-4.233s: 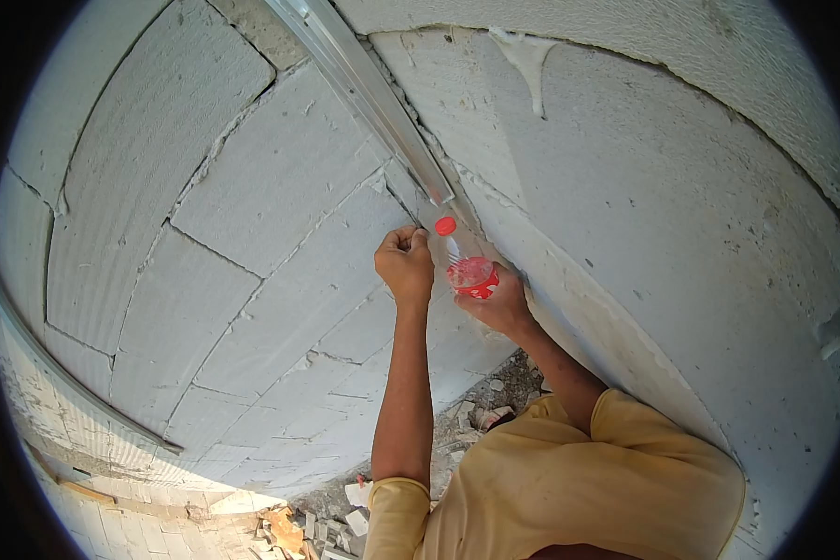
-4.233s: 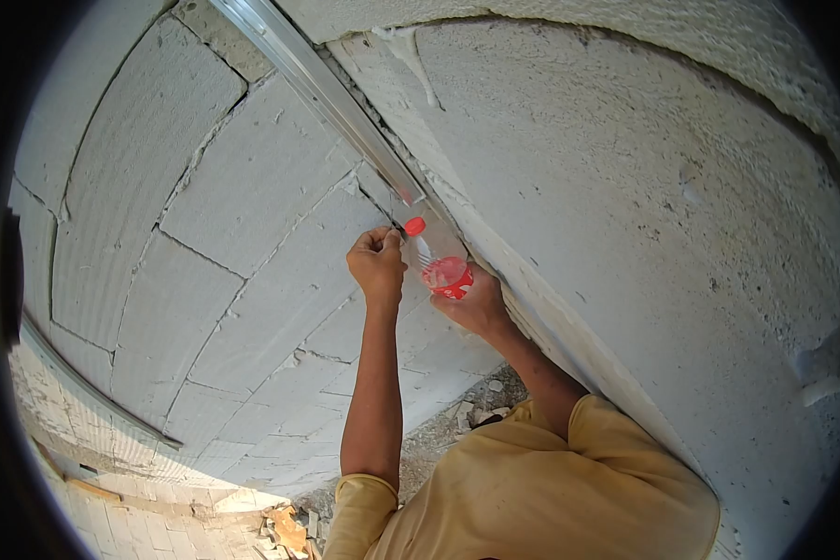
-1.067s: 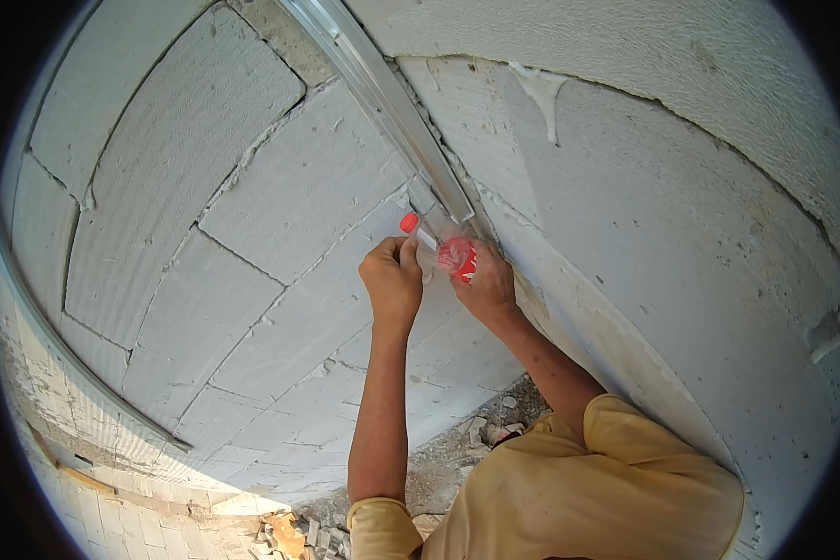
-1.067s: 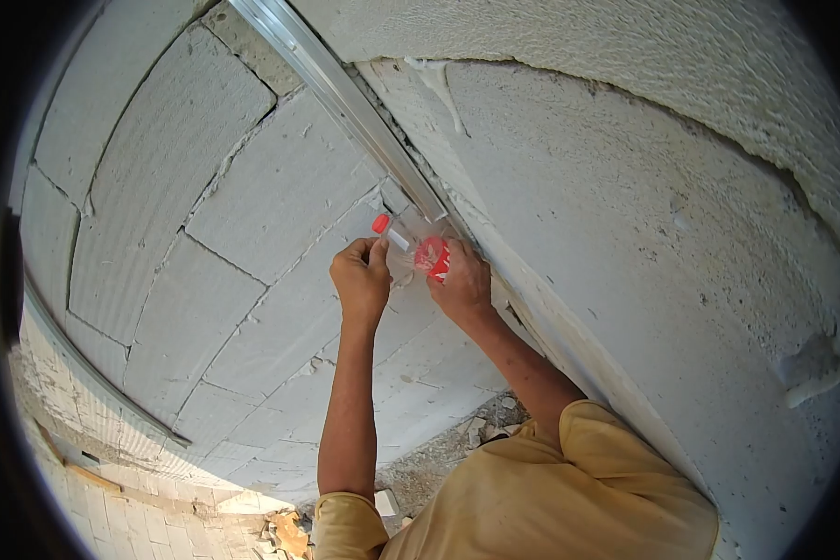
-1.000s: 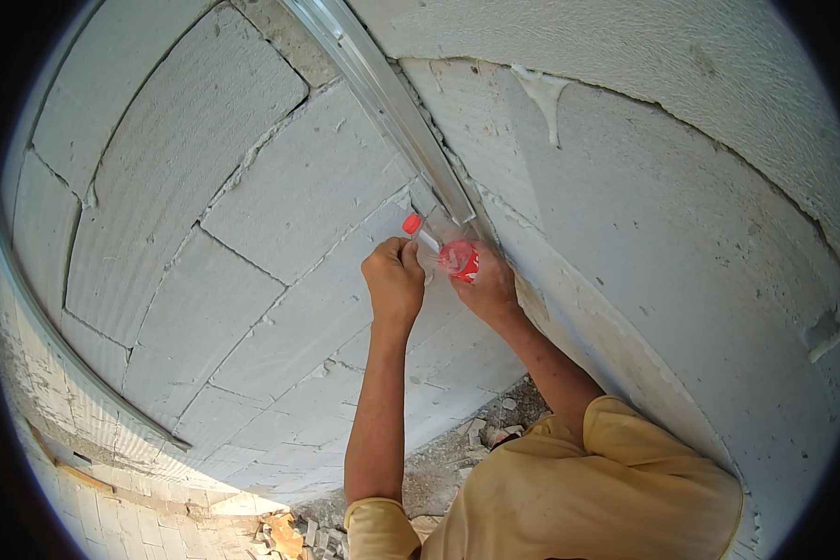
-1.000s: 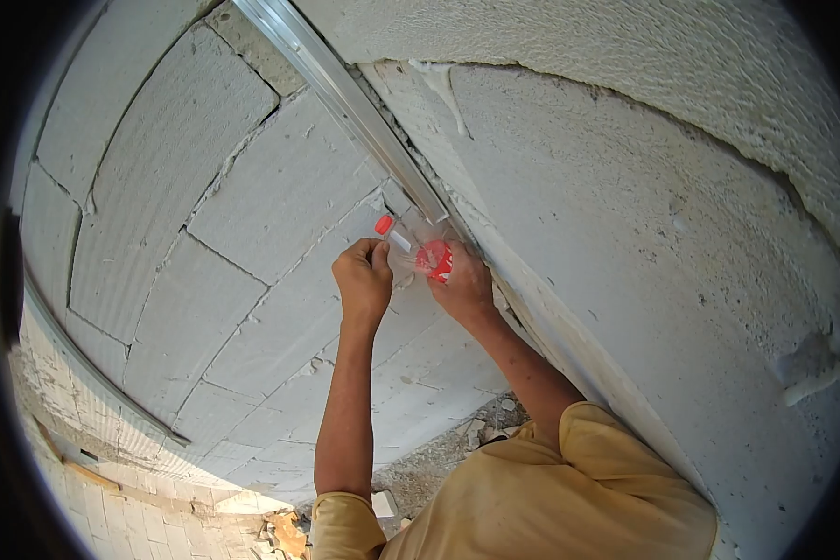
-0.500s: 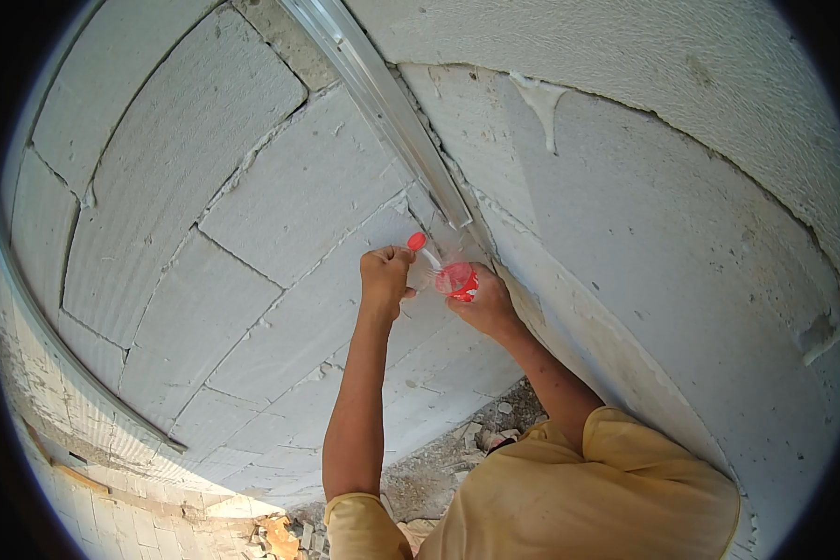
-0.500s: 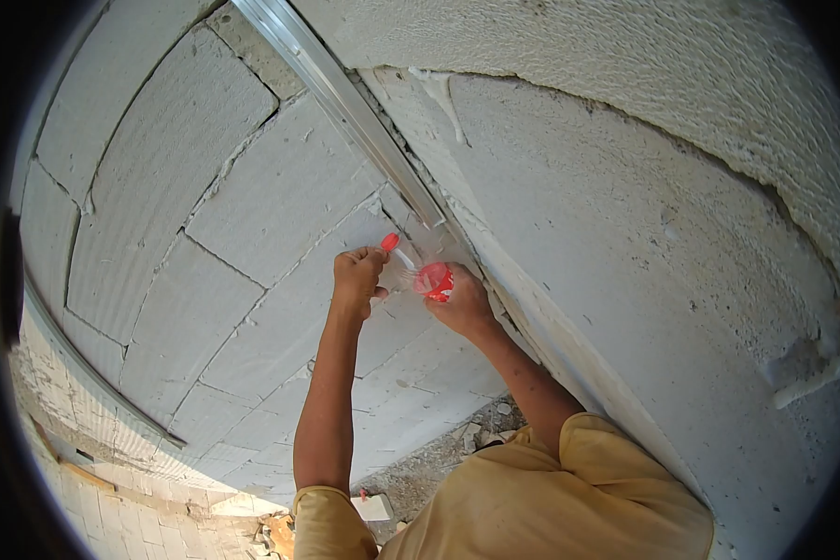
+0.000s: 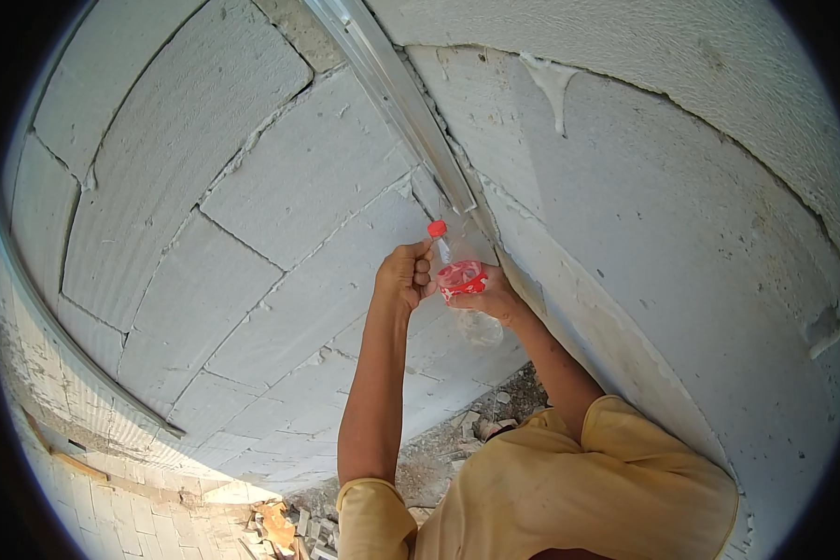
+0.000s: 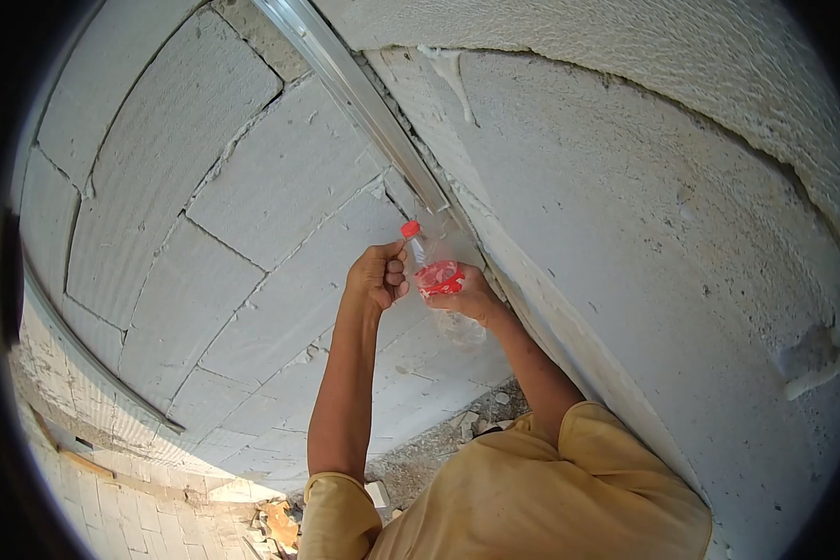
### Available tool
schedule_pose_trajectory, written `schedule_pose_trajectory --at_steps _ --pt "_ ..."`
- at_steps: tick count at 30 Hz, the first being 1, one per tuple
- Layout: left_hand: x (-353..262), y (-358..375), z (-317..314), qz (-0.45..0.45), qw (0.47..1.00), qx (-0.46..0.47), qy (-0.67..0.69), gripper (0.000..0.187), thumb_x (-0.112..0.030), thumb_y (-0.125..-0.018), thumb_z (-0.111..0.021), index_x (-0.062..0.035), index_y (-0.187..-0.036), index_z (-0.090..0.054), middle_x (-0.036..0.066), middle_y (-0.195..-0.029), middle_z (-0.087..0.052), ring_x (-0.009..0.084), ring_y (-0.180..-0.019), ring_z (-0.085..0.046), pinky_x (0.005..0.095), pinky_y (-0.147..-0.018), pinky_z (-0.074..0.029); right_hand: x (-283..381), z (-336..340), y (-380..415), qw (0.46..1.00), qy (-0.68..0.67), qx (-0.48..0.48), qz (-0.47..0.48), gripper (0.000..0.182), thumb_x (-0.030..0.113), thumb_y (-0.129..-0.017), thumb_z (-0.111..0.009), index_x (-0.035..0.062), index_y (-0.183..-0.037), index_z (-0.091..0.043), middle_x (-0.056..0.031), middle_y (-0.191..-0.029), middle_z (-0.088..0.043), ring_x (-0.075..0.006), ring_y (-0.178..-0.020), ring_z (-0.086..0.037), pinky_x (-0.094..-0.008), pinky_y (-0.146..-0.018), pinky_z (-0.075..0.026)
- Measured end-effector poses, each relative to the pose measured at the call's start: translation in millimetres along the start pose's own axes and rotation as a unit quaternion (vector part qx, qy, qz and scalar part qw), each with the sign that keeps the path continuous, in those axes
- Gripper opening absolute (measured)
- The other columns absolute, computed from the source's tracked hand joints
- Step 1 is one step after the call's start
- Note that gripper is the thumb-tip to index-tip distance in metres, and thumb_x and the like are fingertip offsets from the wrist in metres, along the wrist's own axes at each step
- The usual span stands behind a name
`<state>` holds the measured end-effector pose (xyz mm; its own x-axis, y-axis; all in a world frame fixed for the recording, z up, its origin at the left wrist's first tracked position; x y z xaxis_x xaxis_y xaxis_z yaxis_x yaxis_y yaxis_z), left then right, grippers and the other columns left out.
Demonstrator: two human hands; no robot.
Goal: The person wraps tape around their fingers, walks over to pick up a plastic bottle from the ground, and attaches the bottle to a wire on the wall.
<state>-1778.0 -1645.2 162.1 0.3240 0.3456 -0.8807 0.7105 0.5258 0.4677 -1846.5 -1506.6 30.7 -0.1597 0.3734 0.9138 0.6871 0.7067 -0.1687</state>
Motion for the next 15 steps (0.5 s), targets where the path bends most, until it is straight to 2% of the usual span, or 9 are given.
schedule_pose_trajectory --at_steps 1,3,4,5,6,7,9,13,15 --pt "2 9 -7 0.001 1.000 0.000 -0.003 0.010 -0.014 -0.098 -0.076 -0.0067 -0.092 -0.071 -0.009 -0.063 -0.046 0.0044 -0.049 -0.039 0.0303 -0.050 -0.045 0 1 0 1.000 -0.002 -0.002 0.000 0.057 0.009 -0.075 -0.095 0.0067 -0.128 -0.075 -0.0035 -0.114 -0.078 -0.0137 -0.099 -0.074 -0.0308 -0.081 -0.063" --pt "-7 21 -11 -0.167 0.966 -0.115 -0.161 0.009 -0.011 -0.101 -0.073 -0.0029 -0.097 -0.070 0.000 -0.073 -0.060 0.0135 -0.062 -0.057 0.0408 -0.066 -0.055 7 2 4 1.000 0.014 -0.006 -0.005 0.055 0.010 -0.074 -0.095 0.0069 -0.126 -0.076 -0.0033 -0.112 -0.078 -0.0138 -0.099 -0.073 -0.0321 -0.085 -0.062" --pt "0 15 -8 -0.166 0.966 -0.115 -0.161 0.009 -0.011 -0.101 -0.073 -0.0029 -0.097 -0.070 0.000 -0.073 -0.060 0.0135 -0.062 -0.057 0.0408 -0.066 -0.055 10 2 5 1.000 0.014 -0.006 -0.006 0.055 0.010 -0.074 -0.095 0.0069 -0.126 -0.076 -0.0033 -0.112 -0.078 -0.0138 -0.099 -0.073 -0.0321 -0.085 -0.062" --pt "-5 14 -5 -0.383 0.868 -0.164 -0.270 0.009 -0.010 -0.100 -0.074 -0.0014 -0.100 -0.070 0.005 -0.081 -0.065 0.0197 -0.070 -0.062 0.0428 -0.069 -0.055 13 2 6 0.999 0.039 -0.006 0.010 0.055 0.011 -0.074 -0.095 0.0068 -0.125 -0.076 -0.0033 -0.112 -0.078 -0.0137 -0.099 -0.073 -0.0324 -0.088 -0.061" --pt "-7 28 -11 -0.573 0.709 -0.201 -0.359 0.011 -0.009 -0.099 -0.075 0.0000 -0.103 -0.070 0.010 -0.089 -0.070 0.0258 -0.077 -0.068 0.0448 -0.073 -0.056 14 3 7 0.998 0.065 -0.005 0.025 0.054 0.012 -0.074 -0.095 0.0068 -0.124 -0.076 -0.0032 -0.111 -0.078 -0.0136 -0.098 -0.072 -0.0327 -0.090 -0.060" --pt "-3 28 -6 -0.573 0.709 -0.200 -0.359 0.011 -0.009 -0.099 -0.075 0.0000 -0.103 -0.070 0.010 -0.089 -0.070 0.0258 -0.077 -0.068 0.0448 -0.073 -0.056 13 4 7 0.998 0.065 -0.006 0.025 0.054 0.012 -0.074 -0.095 0.0068 -0.124 -0.076 -0.0032 -0.111 -0.078 -0.0136 -0.098 -0.072 -0.0327 -0.090 -0.060" --pt "-2 40 -12 -0.646 0.588 -0.114 -0.473 0.017 -0.005 -0.095 -0.077 0.0010 -0.109 -0.071 0.017 -0.097 -0.072 0.0350 -0.088 -0.070 0.0468 -0.076 -0.056 10 6 6 0.996 0.090 0.003 0.029 0.060 0.014 -0.075 -0.097 0.0061 -0.129 -0.075 -0.0044 -0.117 -0.079 -0.0141 -0.101 -0.073 -0.0319 -0.091 -0.061" --pt "-9 45 -6 -0.667 0.544 -0.109 -0.497 0.018 0.000 -0.094 -0.075 -0.0011 -0.111 -0.072 0.017 -0.100 -0.072 0.0387 -0.091 -0.069 0.0482 -0.076 -0.057 12 6 9 0.997 0.073 0.004 0.016 0.056 0.013 -0.075 -0.096 0.0057 -0.126 -0.076 -0.0038 -0.114 -0.079 -0.0140 -0.100 -0.073 -0.0328 -0.091 -0.061" --pt "-11 47 -6 -0.684 0.495 -0.077 -0.530 0.015 0.000 -0.096 -0.073 -0.0014 -0.111 -0.073 0.016 -0.100 -0.072 0.0370 -0.091 -0.070 0.0483 -0.076 -0.058 13 7 9 0.996 0.087 0.009 0.013 0.054 0.013 -0.074 -0.095 0.0061 -0.125 -0.077 -0.0041 -0.113 -0.079 -0.0142 -0.099 -0.073 -0.0331 -0.091 -0.061"
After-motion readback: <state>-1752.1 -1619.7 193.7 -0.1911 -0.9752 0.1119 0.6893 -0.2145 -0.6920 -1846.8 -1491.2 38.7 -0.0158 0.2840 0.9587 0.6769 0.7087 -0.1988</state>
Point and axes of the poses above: each hand's wrist, its own y-axis away from the middle knuckle, its own z-axis out of the back of the hand, x = y × z, the point moved 4 cm from there along -y, towards the middle knuckle
